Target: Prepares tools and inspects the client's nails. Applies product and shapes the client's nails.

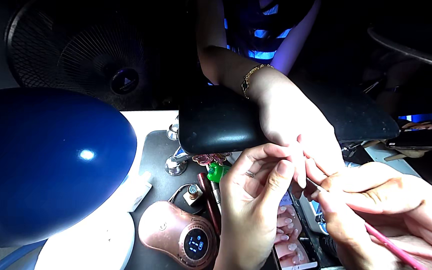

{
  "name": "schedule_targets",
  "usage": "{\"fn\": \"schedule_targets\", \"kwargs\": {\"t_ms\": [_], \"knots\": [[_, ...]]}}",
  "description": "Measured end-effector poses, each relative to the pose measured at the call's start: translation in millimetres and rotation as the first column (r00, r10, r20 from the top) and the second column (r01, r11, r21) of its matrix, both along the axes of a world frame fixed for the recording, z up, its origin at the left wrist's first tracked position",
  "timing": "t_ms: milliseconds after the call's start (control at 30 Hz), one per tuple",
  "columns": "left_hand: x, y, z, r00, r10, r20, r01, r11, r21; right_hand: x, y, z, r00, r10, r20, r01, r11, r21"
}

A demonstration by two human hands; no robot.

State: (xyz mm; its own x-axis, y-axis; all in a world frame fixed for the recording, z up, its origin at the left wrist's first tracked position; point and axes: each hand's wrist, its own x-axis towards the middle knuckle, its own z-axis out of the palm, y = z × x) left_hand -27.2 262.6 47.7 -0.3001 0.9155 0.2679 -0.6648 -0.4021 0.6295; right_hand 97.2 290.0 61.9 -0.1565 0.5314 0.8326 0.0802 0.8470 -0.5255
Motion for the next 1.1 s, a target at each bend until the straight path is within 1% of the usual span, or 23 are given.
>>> {"fn": "schedule_targets", "kwargs": {"t_ms": [300, 500, 767, 1000, 1100], "knots": [[0.4, 0.9, -0.9, 1.0, 0.015, -0.022, -0.014, 1.0, 0.007, -0.8, -0.5, -0.2, 0.999, -0.037, 0.014, 0.037, 0.999, -0.005], [0.2, 0.0, -0.3, 1.0, -0.009, 0.009, 0.009, 1.0, 0.002, 1.8, -0.4, -0.5, 1.0, 0.003, -0.006, -0.003, 1.0, -0.016], [0.8, -0.1, 0.7, 0.999, -0.016, 0.034, 0.016, 1.0, 0.002, 3.8, -0.6, 0.6, 0.999, 0.007, 0.034, -0.007, 1.0, 0.005], [1.5, -0.1, 1.2, 1.0, -0.007, 0.028, 0.007, 1.0, -0.001, 4.5, 0.7, -1.0, 0.999, 0.001, 0.038, -0.002, 1.0, 0.016], [1.2, 0.0, 1.4, 0.999, -0.017, 0.039, 0.017, 1.0, -0.003, 4.9, -0.2, 0.1, 1.0, 0.018, 0.023, -0.018, 1.0, -0.004]]}}
